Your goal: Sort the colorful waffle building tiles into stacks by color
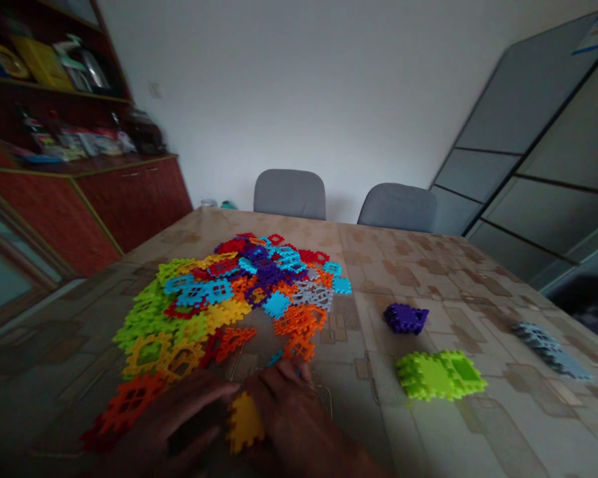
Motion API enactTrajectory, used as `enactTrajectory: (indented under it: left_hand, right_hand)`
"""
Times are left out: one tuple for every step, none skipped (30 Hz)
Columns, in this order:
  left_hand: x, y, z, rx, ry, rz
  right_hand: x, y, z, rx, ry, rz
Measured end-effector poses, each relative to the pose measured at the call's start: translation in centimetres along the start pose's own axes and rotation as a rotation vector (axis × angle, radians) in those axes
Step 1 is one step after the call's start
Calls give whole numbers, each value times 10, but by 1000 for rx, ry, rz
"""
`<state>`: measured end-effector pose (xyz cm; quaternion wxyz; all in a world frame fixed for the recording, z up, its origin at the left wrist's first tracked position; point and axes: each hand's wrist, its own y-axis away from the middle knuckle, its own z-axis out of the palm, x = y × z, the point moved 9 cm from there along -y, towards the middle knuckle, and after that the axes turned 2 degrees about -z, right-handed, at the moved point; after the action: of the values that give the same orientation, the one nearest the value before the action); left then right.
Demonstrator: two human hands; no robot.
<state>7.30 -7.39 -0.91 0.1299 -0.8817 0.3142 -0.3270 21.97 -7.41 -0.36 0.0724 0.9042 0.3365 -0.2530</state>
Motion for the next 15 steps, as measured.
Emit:
enactTrajectory:
  left_hand:
    - [2, 0, 1, -5, 3, 12]
    - [3, 0, 1, -5, 9, 19]
    - [3, 0, 1, 3, 9, 20]
    - [2, 0, 0, 15, 0, 16]
    - [1, 0, -1, 40, -15, 7]
    - [-2, 0, -4, 65, -37, -1]
    - [-4, -1, -6, 81, -61, -9]
    - [-8, -3, -9, 86, -85, -16]
    - [-12, -5, -11, 80, -109, -23]
    - [-16, -10, -12, 61, -133, -23]
    - [-20, -15, -14, 34, -164, -24]
    - [-26, -21, -16, 7, -202, -27]
    - [-33, -28, -18, -12, -248, -33]
    - [-41, -35, -22, -29, -299, -45]
    - [-50, -41, -26, -43, -350, -64]
  right_hand:
    - [-1, -1, -1, -24, 8, -2]
    - [-2, -2, -2, -48, 18, -5]
    - [-3, -3, -2, -68, 30, -7]
    - [-3, -5, -3, -83, 42, -10]
    - [-3, -6, -3, -96, 53, -14]
    - [-3, -7, -4, -106, 61, -19]
    - [-3, -9, -4, -114, 66, -26]
    - [-2, -10, -3, -118, 71, -31]
    - [-2, -11, -3, -119, 76, -35]
    - [-1, -12, -2, -118, 82, -34]
    - [0, -14, -2, -116, 90, -33]
    - [1, -14, -1, -118, 99, -30]
    - [1, -15, 0, -123, 110, -27]
    - [1, -15, 1, -127, 118, -26]
    - [1, -15, 1, -127, 122, -27]
